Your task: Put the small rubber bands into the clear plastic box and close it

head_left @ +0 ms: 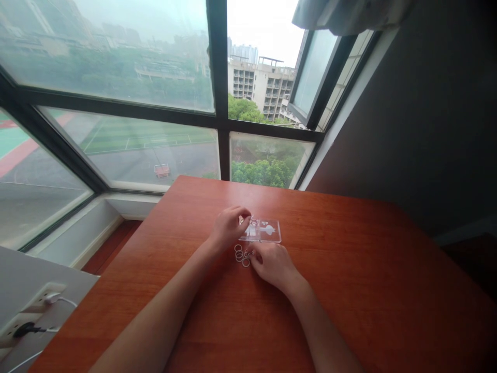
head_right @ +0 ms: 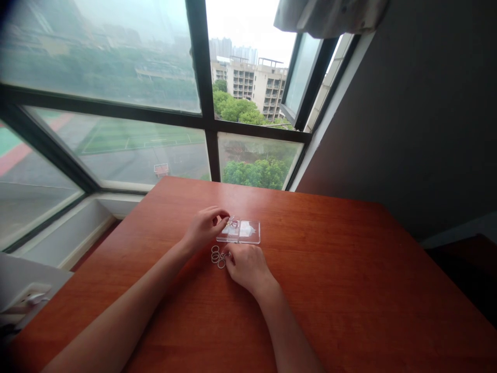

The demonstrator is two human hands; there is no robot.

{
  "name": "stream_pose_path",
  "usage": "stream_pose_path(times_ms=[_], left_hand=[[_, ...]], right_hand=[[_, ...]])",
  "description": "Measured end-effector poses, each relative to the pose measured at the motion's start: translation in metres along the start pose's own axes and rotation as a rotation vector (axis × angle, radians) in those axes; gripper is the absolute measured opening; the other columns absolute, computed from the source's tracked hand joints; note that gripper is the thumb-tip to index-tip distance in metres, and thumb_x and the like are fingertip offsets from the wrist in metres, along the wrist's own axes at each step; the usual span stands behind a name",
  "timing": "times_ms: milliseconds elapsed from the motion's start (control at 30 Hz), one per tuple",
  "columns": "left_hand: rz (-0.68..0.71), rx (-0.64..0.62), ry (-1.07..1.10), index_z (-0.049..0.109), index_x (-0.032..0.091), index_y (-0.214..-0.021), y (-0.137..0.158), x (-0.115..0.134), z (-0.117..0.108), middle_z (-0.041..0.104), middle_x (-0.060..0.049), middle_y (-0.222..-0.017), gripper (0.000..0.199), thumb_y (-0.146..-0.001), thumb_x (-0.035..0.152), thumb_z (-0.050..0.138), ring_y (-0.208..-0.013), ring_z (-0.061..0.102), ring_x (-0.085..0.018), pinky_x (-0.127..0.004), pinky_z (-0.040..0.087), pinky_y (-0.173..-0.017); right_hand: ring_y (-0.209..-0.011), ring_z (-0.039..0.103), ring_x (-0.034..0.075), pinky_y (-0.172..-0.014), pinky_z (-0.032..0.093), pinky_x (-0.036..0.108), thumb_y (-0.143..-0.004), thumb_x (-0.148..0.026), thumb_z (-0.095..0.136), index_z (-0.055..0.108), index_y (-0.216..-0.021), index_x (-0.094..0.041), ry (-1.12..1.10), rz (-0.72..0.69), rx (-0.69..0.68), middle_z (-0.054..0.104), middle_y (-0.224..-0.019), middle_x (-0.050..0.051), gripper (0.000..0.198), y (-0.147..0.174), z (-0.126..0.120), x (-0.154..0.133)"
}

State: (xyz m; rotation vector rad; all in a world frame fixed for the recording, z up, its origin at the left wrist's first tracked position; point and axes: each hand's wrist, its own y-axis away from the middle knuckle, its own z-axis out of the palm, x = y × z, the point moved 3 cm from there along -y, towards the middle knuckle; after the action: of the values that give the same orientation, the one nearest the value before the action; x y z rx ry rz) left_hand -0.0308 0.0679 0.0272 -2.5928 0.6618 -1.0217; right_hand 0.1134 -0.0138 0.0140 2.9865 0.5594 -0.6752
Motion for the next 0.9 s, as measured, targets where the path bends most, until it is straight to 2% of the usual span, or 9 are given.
stream_pose_path(times_ms=[400,733,900], left_hand=[[0.006,0.001,0.009,0.067,0.019,-0.082,0.0001,0.0018,-0.0015,0.067,-0.001,-0.08,0.009,-0.081,0.019,0.058,-0.064,0.055,-0.011,-0.022,0.04,-0.06],[0.011,-0.009,0.018,0.068,0.018,-0.082,-0.0003,0.0009,0.0,0.067,-0.001,-0.078,0.01,-0.08,0.018,0.058,-0.063,0.055,-0.011,-0.022,0.04,-0.058],[0.008,-0.01,0.018,0.068,0.018,-0.082,-0.0001,0.0011,-0.0008,0.067,-0.001,-0.08,0.01,-0.08,0.018,0.058,-0.064,0.055,-0.011,-0.022,0.04,-0.059]], right_hand=[[-0.074,0.062,0.015,-0.061,0.03,0.024,-0.084,-0.025,0.054,0.064,-0.1,-0.027,-0.026,0.022,-0.011,0.071,-0.085,-0.001,0.019,0.0007,0.0,0.0024],[-0.067,0.058,0.012,-0.06,0.03,0.022,-0.083,-0.022,0.055,0.066,-0.084,-0.025,-0.077,-0.018,0.027,0.068,-0.074,-0.002,0.011,0.0007,-0.0011,0.003],[-0.063,0.055,0.01,-0.06,0.032,0.021,-0.08,-0.018,0.055,0.068,-0.086,-0.026,-0.177,-0.069,-0.017,0.066,-0.072,-0.004,0.016,0.0037,-0.0046,0.0034]])
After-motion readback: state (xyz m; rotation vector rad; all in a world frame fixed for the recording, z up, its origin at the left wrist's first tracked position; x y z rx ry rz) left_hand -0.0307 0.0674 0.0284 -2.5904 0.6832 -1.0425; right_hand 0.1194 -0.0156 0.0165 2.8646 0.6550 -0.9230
